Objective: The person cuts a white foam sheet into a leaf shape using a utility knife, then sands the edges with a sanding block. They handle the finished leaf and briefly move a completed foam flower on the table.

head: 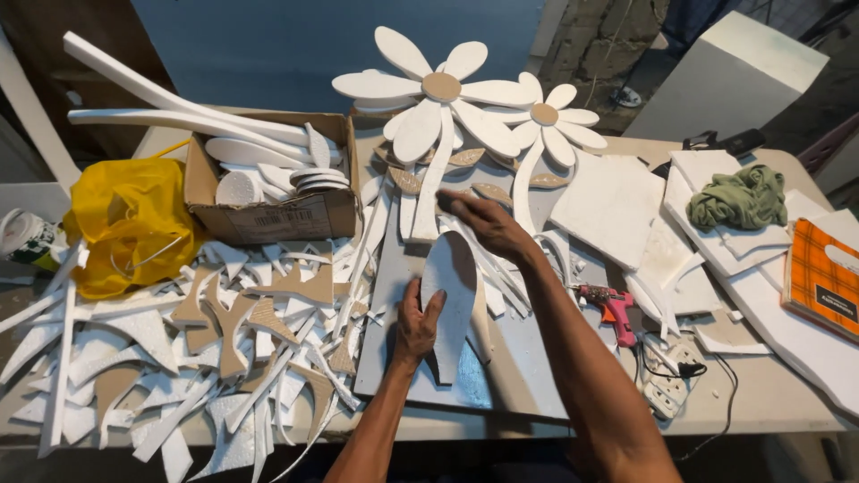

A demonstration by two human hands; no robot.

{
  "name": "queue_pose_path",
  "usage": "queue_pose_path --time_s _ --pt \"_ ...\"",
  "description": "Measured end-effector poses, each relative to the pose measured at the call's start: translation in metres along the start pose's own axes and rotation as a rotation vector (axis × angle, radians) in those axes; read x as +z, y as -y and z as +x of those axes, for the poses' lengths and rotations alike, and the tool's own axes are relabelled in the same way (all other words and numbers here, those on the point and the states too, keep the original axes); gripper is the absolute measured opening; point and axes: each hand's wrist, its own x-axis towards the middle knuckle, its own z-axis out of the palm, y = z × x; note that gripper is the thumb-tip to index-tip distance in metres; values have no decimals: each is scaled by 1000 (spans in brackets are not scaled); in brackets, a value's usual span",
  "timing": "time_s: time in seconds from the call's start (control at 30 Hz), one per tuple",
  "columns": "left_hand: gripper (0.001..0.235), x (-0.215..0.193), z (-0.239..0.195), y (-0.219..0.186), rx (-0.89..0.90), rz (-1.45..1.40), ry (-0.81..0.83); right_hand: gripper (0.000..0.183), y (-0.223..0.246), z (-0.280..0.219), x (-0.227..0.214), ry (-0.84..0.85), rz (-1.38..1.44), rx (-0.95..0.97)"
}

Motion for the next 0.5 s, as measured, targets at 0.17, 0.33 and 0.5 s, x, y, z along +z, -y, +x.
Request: queue_pose_path --time_s 0.17,0.33,0.5 --pt "28 -9 -1 -6 12 -68 12 41 19 -27 -20 277 -268 105" --pt "24 -11 -2 -17 3 -99 23 40 22 -33 -27 175 -264 135" --pt "15 -12 15 22 609 400 7 38 27 -27 -4 166 -289 54"
